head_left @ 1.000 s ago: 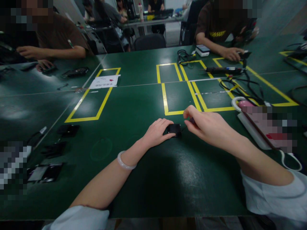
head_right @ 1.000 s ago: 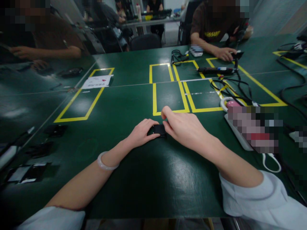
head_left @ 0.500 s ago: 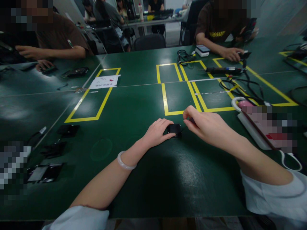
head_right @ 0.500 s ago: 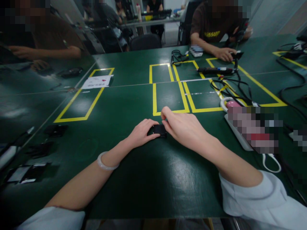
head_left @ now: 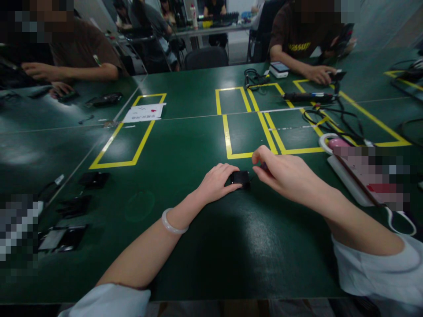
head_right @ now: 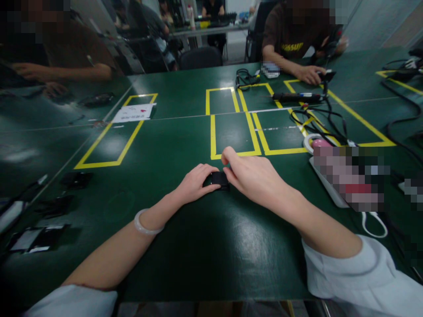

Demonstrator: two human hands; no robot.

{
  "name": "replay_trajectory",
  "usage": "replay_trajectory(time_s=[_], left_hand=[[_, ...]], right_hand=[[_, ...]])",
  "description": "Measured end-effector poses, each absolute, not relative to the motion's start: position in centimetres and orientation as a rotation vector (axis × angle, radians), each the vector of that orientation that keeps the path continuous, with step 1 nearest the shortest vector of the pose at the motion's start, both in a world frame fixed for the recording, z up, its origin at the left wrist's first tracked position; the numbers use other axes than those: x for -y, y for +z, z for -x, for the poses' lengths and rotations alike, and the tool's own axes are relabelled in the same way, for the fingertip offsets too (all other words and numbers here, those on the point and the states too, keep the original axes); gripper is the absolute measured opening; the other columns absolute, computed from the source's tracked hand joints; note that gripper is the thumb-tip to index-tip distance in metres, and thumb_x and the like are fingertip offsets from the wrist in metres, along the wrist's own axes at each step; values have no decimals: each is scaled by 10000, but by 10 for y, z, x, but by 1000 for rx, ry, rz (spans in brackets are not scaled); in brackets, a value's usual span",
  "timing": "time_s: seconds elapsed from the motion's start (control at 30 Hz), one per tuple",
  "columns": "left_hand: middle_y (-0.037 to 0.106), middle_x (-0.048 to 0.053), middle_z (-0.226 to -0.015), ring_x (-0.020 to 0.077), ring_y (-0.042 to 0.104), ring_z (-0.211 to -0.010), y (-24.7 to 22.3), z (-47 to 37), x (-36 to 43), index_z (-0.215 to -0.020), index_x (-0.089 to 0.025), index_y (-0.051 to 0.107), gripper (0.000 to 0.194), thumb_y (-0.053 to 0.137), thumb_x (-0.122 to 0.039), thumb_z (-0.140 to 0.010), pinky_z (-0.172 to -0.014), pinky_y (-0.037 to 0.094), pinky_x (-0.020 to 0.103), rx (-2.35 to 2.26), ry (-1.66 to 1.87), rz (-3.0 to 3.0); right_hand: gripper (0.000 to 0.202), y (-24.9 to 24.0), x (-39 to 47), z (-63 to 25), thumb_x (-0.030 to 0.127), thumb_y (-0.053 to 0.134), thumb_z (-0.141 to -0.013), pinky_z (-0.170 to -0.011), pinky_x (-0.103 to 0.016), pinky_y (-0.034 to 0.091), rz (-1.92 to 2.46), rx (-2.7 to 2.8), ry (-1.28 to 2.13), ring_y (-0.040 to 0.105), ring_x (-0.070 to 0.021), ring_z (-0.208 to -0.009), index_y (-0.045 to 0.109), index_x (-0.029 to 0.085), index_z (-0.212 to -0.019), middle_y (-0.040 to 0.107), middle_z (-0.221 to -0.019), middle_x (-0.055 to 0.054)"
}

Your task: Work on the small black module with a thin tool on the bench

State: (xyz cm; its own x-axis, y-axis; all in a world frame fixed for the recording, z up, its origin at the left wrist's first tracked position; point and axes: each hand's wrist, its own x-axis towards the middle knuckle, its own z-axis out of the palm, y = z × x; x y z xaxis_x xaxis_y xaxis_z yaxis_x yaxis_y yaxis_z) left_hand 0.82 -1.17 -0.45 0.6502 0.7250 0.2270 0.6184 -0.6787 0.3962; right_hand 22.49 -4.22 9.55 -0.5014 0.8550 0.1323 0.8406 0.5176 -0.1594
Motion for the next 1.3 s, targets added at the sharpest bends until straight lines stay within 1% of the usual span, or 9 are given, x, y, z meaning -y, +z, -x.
replay_trajectory(time_s=[0.1, 0.27, 0.33, 0.53, 0.63, 0.73, 0.87, 1.17, 1.3], left_hand=[[606, 84, -1120, 237, 539, -992, -4, -8, 12, -1156, -181, 526, 399, 524, -495, -910, -857, 447, 368, -1077, 541, -2588], [607, 80, -1106, 237, 542, -985, -5, -8, 11, -1170, -191, 527, 404, 514, -503, -914, -852, 447, 369, -1075, 539, -2581], [608, 82, -1100, 235, 543, -976, -5, -8, 12, -1161, -185, 528, 407, 507, -508, -915, -846, 448, 367, -1074, 538, -2583], [609, 83, -1103, 237, 544, -988, -3, -8, 12, -1146, -186, 526, 385, 511, -494, -917, -852, 449, 369, -1071, 548, -2576], [609, 78, -1099, 233, 544, -979, -3, -9, 12, -1150, -188, 526, 385, 518, -492, -913, -849, 450, 368, -1072, 546, -2578], [610, 78, -1088, 230, 544, -974, -4, -9, 12, -1157, -186, 526, 392, 522, -491, -911, -847, 450, 367, -1073, 546, -2577], [611, 85, -1086, 234, 546, -975, -4, -9, 11, -1151, -190, 532, 395, 507, -504, -913, -848, 453, 371, -1075, 542, -2571], [612, 79, -1091, 234, 548, -976, -4, -9, 12, -1150, -189, 525, 392, 508, -502, -916, -842, 452, 365, -1078, 539, -2579], [614, 84, -1089, 238, 550, -979, -3, -9, 12, -1150, -182, 520, 402, 498, -510, -919, -855, 452, 372, -1071, 540, -2582]], right_hand=[[175, 96, 42, -225, 305, 409, -919, -517, -253, 277, 1437, 2537, 112, 583, -159, -599, 451, 198, -1050, 642, -747, -3], [237, 98, 42, -224, 428, 391, -947, -506, -258, 252, 1497, 2546, 62, 590, -173, -596, 481, 209, -962, 638, -706, -5], [230, 98, 42, -223, 404, 372, -956, -502, -259, 243, 1531, 2547, 47, 582, -172, -572, 491, 208, -956, 639, -692, -8], [190, 97, 43, -225, 318, 359, -943, -498, -256, 265, 1480, 2544, 58, 570, -161, -559, 475, 193, -1027, 638, -709, -10], [195, 98, 43, -225, 342, 376, -942, -500, -258, 264, 1489, 2542, 40, 578, -165, -575, 477, 196, -1022, 639, -716, -9], [211, 100, 43, -224, 384, 385, -950, -500, -262, 249, 1500, 2573, 32, 586, -171, -591, 493, 204, -971, 648, -716, -13], [225, 102, 43, -224, 378, 371, -956, -497, -271, 226, 1563, 2591, -3, 581, -180, -568, 510, 202, -942, 654, -690, -24], [278, 100, 41, -224, 429, 362, -955, -502, -271, 223, 1578, 2556, -42, 591, -184, -579, 526, 208, -925, 659, -690, -29], [258, 98, 40, -224, 402, 361, -958, -495, -266, 226, 1587, 2544, -18, 581, -180, -570, 520, 201, -932, 648, -682, -26]])
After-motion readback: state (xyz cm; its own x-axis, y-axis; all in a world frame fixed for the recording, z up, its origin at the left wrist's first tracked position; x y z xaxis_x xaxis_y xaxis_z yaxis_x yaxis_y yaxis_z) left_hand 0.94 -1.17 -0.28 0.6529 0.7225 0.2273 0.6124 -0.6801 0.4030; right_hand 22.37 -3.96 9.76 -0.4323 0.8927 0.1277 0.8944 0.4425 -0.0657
